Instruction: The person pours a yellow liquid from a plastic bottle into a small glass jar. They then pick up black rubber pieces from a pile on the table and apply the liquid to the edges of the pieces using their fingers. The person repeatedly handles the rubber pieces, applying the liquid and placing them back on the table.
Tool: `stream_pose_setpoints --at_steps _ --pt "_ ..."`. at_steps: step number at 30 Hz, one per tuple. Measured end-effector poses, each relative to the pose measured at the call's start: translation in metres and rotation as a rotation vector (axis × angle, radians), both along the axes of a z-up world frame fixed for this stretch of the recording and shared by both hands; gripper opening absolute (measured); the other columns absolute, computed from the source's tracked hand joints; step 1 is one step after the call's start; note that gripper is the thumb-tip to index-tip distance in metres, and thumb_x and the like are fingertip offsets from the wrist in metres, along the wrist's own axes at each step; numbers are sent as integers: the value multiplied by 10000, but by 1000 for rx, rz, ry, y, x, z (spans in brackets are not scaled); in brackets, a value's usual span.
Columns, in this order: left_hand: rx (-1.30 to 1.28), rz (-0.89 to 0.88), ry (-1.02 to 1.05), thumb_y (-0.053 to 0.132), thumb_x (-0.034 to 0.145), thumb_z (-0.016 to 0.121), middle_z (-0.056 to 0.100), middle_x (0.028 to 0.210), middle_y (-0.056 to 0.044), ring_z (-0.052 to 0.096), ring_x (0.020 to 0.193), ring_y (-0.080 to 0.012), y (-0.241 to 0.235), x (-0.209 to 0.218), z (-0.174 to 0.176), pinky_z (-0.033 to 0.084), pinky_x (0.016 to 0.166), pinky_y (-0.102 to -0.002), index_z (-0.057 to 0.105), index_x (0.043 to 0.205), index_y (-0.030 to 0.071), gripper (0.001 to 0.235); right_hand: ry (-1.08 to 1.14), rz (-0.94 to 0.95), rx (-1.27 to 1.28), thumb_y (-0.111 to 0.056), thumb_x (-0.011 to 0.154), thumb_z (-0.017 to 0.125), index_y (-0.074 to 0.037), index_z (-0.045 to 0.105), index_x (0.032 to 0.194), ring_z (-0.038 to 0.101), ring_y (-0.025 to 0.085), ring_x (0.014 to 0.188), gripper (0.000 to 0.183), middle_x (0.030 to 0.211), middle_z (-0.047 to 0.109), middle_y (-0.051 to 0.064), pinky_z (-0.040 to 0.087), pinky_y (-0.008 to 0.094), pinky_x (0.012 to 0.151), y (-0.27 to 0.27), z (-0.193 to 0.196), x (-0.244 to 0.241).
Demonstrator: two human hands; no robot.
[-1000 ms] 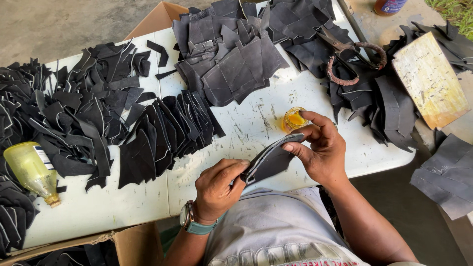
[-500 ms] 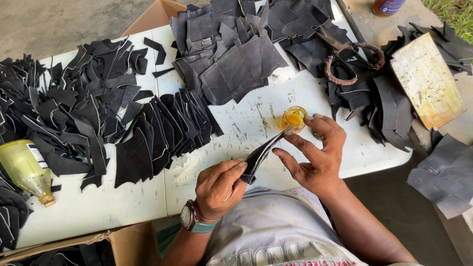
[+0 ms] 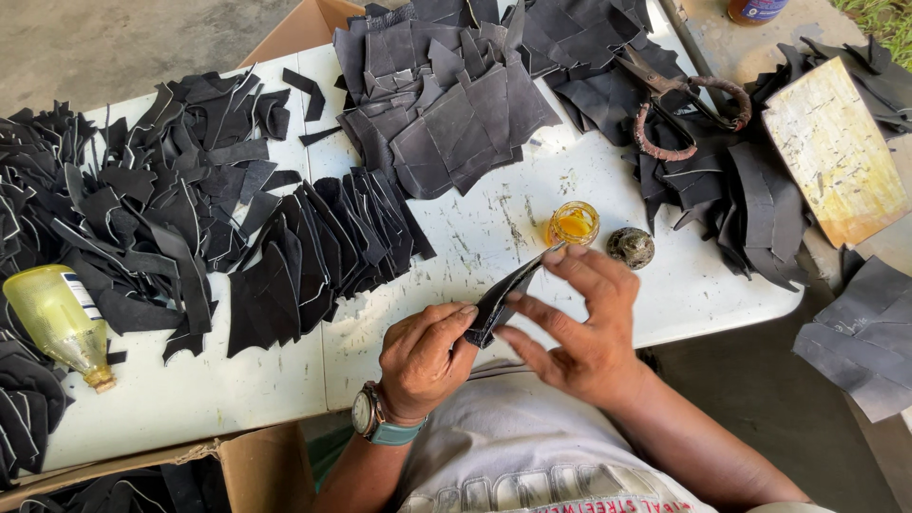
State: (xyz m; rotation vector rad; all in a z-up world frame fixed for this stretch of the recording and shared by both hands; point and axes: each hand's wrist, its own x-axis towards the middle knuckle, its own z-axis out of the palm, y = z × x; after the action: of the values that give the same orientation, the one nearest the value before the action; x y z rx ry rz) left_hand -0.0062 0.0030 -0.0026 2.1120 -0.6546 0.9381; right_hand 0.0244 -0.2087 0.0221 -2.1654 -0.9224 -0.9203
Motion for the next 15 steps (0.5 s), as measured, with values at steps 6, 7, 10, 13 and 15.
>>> stream_pose_setpoints --at_steps 6,7,10,13,15 --pt "-18 -1 16 -112 800 742 737 981 -153 768 857 -253 -1 0 2 631 701 -318 664 1046 -22 273 17 -29 -28 -364 743 935 -145 766 1075 454 382 1271 432 1344 532 166 377 517 1064 -6 6 7" --pt "-23 0 25 -106 806 736 738 976 -146 763 849 -245 -1 0 3 624 696 -316 663 1046 -15 267 16 -10 -35 -374 734 939 -150 772 1070 455 371 1271 437 1335 536 157 371 512 1052 -4 4 5" --pt "-260 113 300 -35 831 820 744 770 -56 686 617 -89 -2 -1 8 490 497 -243 721 932 26 154 112 -119 -37 -353 682 960 -111 745 1117 482 367 1267 542 1358 539 183 382 502 1022 -18 3 20" --pt "-461 141 469 2 875 822 701 701 -38 578 611 -31 7 2 16 444 527 -218 719 912 -1 109 263 -172 48 -295 716 949 -44 587 1362 515 372 1337 782 1443 497 206 445 476 1101 -52 10 39" --pt "-432 181 409 10 870 824 703 728 -28 579 639 -21 12 4 19 461 559 -207 702 913 -16 132 360 -159 108 -262 718 943 -25 460 1504 549 368 1342 952 1471 476 211 486 456 1117 -65 9 44"
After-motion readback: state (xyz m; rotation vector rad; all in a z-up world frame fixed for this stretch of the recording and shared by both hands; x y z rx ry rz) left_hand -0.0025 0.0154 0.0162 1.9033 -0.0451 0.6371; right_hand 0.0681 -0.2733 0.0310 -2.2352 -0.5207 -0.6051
